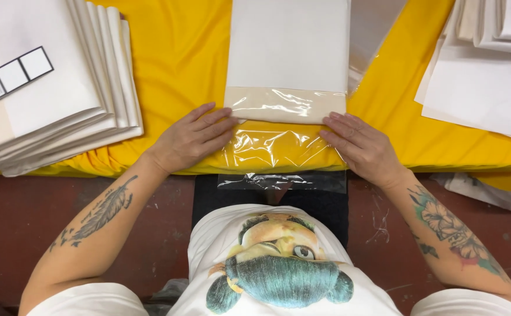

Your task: Folding t-shirts and placing them into clear plastic bags for shipping

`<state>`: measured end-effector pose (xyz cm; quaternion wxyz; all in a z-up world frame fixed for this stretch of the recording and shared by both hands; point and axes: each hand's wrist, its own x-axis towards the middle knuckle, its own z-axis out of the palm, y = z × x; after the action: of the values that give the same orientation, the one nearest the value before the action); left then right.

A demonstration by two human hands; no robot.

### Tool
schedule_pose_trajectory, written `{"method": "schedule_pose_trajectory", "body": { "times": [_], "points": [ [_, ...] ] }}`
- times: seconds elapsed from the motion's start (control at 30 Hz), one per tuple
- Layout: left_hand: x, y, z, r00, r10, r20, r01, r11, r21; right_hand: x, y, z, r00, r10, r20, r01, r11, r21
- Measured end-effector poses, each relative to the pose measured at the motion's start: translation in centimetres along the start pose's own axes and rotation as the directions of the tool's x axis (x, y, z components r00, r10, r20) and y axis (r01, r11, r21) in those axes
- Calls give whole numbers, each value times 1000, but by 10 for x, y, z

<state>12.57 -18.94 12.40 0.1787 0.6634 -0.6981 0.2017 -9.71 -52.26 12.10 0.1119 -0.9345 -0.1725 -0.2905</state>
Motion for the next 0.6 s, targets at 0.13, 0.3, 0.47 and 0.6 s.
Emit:
{"method": "schedule_pose_trajectory", "body": {
  "times": [0.13, 0.3, 0.47, 0.6],
  "points": [
    [-5, 0, 18, 995, -63, -77, 58, 996, -73, -4, -1, -1, 997, 75, -3, -75, 996, 53],
    [4, 7, 25, 874, -478, -91, 403, 816, -414, -10, 4, 7, 861, 509, 10, -479, 803, 354],
    [-1, -2, 44, 757, -652, -43, 577, 699, -423, -2, 13, 26, 772, 626, -111, -565, 756, 331],
    [17, -2, 43, 682, -730, -43, 647, 629, -431, 18, 13, 27, 733, 665, -142, -612, 736, 291]
  ]
}}
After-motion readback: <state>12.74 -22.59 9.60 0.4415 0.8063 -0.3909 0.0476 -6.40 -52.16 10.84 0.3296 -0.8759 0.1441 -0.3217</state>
